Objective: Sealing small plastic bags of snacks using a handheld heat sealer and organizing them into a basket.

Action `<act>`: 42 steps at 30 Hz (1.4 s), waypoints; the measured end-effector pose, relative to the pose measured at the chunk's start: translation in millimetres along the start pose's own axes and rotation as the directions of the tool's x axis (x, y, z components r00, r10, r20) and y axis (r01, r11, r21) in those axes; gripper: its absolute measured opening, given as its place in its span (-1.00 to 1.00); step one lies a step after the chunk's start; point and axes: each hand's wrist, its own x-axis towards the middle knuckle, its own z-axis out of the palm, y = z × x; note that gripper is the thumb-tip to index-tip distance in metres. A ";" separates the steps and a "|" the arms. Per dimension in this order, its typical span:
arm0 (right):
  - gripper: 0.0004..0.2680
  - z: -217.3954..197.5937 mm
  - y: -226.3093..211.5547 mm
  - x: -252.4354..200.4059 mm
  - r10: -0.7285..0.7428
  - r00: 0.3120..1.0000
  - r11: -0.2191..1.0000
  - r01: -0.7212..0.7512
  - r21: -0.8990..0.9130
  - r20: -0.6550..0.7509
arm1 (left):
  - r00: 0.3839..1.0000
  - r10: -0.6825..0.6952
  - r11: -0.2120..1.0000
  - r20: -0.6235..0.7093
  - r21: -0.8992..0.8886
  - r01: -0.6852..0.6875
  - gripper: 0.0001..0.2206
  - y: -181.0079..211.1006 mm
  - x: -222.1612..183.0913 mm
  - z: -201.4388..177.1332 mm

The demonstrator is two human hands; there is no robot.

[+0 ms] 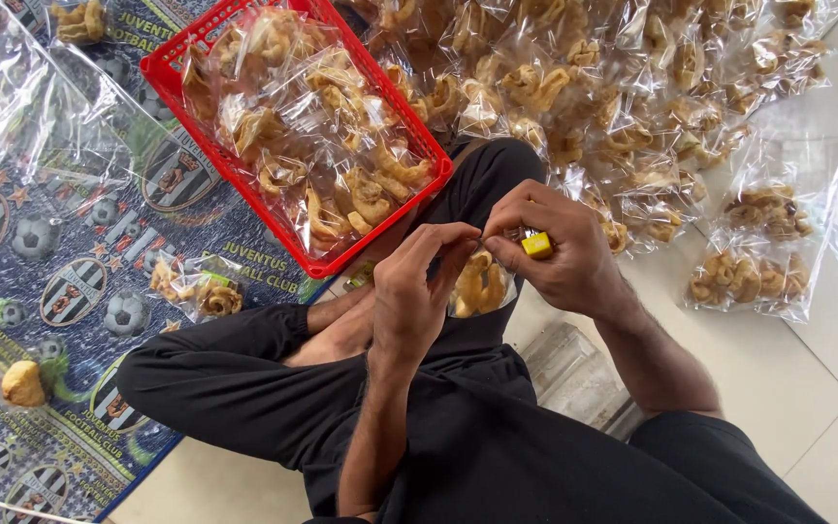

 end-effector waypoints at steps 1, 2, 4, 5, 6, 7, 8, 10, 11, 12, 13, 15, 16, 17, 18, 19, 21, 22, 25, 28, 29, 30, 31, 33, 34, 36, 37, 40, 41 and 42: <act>-0.96 0.6 0.1 -0.4 -0.001 1.000 1.000 0.001 -0.008 0.002 | 1.000 -0.010 1.000 0.004 -0.005 0.010 -0.89 -0.5 -0.7 -0.5; -0.96 0.4 0.1 -0.6 -0.003 1.000 1.000 0.003 -0.017 0.002 | 1.000 -0.018 1.000 0.008 -0.011 0.018 -0.90 -1.0 -0.8 -0.5; -0.96 1.2 0.2 -0.2 -0.007 1.000 1.000 0.007 -0.018 0.002 | 1.000 -0.017 1.000 0.019 0.000 0.017 -0.91 2.1 -0.6 -2.0; -0.97 1.1 0.3 0.3 -0.009 1.000 1.000 0.009 -0.018 0.003 | 0.999 -0.018 1.000 0.030 0.010 0.018 -0.91 3.6 -0.1 -2.4; -0.97 1.7 1.5 0.6 -0.011 1.000 1.000 0.011 -0.023 0.001 | 0.999 -0.014 1.000 0.030 0.007 0.013 -0.91 5.3 0.5 -2.7; -0.97 2.3 2.8 0.8 -0.013 1.000 0.999 0.013 -0.037 -0.004 | 0.999 -0.009 1.000 0.037 0.028 0.008 -0.91 6.8 1.0 -3.0; -0.97 4.0 4.2 0.3 -0.014 1.000 0.999 0.014 -0.049 -0.006 | 0.999 -0.008 0.999 0.043 0.051 0.006 -0.91 8.6 0.2 -3.9; -0.96 2.7 12.0 2.8 0.020 1.000 1.000 -0.020 -0.014 -0.004 | 0.999 -0.005 0.996 0.036 0.091 0.002 -0.91 5.1 -1.5 -2.9; -0.95 3.0 15.9 4.6 0.055 0.998 0.998 -0.055 0.023 0.000 | 1.000 -0.003 0.991 0.029 0.132 -0.001 -0.91 3.1 -2.5 -3.2; -0.95 2.7 31.9 5.3 0.053 0.999 0.998 -0.053 0.025 0.005 | 1.000 -0.005 0.991 0.025 0.135 0.001 -0.91 1.5 -2.8 -5.7; -0.86 2.8 47.9 6.1 0.204 0.978 0.950 -0.190 0.246 -0.033 | 1.000 0.001 0.988 0.021 0.155 -0.004 -0.93 -0.2 -3.2 -8.5; -0.76 -2.1 66.7 12.7 0.354 0.935 0.836 -0.306 0.455 -0.023 | 1.000 0.003 0.984 0.009 0.178 -0.004 -0.95 -3.1 -3.2 -12.5; -0.77 -5.4 69.7 18.7 0.556 0.831 0.628 -0.435 0.645 0.018 | 1.000 0.010 0.982 -0.009 0.191 -0.008 -0.94 -4.3 -3.6 -14.8; -0.77 -8.3 72.4 24.9 0.717 0.689 0.362 -0.500 0.787 0.107 | 1.000 0.016 0.979 -0.026 0.205 -0.011 -0.94 -5.4 -4.1 -17.5; -0.77 -9.5 81.9 25.7 0.713 0.691 0.360 -0.507 0.783 0.119 | 0.999 0.013 0.977 -0.037 0.212 -0.005 -0.94 -5.0 -4.1 -19.9; -0.62 -10.6 91.3 26.8 0.737 0.657 0.260 -0.492 0.831 0.158 | 0.999 0.011 0.975 -0.047 0.221 -0.001 -0.94 -4.5 -4.0 -22.3; -0.46 -12.0 108.4 26.9 0.752 0.626 0.158 -0.476 0.865 0.207 | 0.998 0.010 0.972 -0.067 0.234 0.006 -0.95 -7.3 -3.7 -25.5; -0.49 -12.2 115.9 24.4 0.741 0.646 0.132 -0.407 0.904 0.182 | 0.997 0.006 0.972 -0.071 0.234 0.011 -0.95 -10.1 -4.4 -26.2; -0.58 -13.0 125.1 17.0 0.646 0.710 -0.022 -0.351 0.936 0.281 | 0.996 0.007 0.971 -0.083 0.238 0.013 -0.95 -16.0 -5.9 -28.3; -0.55 -8.1 111.7 15.3 0.598 0.694 -0.101 -0.431 0.896 0.401 | 0.995 0.009 0.970 -0.099 0.241 0.015 -0.95 -13.9 -4.6 -30.2; -0.50 -4.5 104.7 15.0 0.656 0.641 -0.059 -0.484 0.873 0.400 | 0.994 0.008 0.971 -0.105 0.238 0.017 -0.95 -12.7 -4.0 -31.5; -0.50 -1.5 95.2 19.2 0.654 0.642 -0.059 -0.483 0.874 0.399 | 0.995 0.010 0.971 -0.104 0.240 0.015 -0.95 -13.4 -3.8 -32.5; -0.48 1.3 85.9 23.4 0.683 0.647 0.012 -0.475 0.880 0.339 | 0.994 0.010 0.971 -0.105 0.239 0.016 -0.95 -14.3 -3.6 -33.3; -0.44 0.4 82.7 21.5 0.710 0.646 0.083 -0.472 0.878 0.280 | 0.994 0.003 0.972 -0.109 0.235 0.022 -0.95 -14.6 -6.0 -32.1; -0.48 -1.5 89.2 19.7 0.656 0.706 0.019 -0.369 0.929 0.267 | 0.994 0.009 0.972 -0.106 0.234 0.016 -0.95 -15.2 -5.9 -33.0; -0.51 -6.6 93.5 15.9 0.600 0.760 -0.058 -0.271 0.961 0.250 | 0.994 0.011 0.972 -0.107 0.235 0.015 -0.94 -14.2 -4.9 -33.7; -0.54 -10.1 91.6 13.8 0.525 0.810 -0.061 -0.270 0.961 0.261 | 0.994 0.009 0.971 -0.113 0.238 0.018 -0.94 -13.0 -4.2 -33.2; -0.47 -11.0 82.8 5.3 0.355 0.914 0.204 -0.281 0.938 0.197 | 0.994 0.016 0.969 -0.111 0.247 0.012 -0.94 -15.6 -5.0 -32.5; -0.39 -11.2 79.1 1.6 0.245 0.957 0.460 -0.254 0.851 0.153 | 0.994 0.020 0.968 -0.107 0.251 0.008 -0.94 -16.6 -5.7 -31.0; -0.39 -11.8 74.0 -3.0 0.250 0.957 0.459 -0.253 0.852 0.149 | 0.995 0.017 0.969 -0.102 0.249 0.008 -0.94 -14.6 -5.8 -29.9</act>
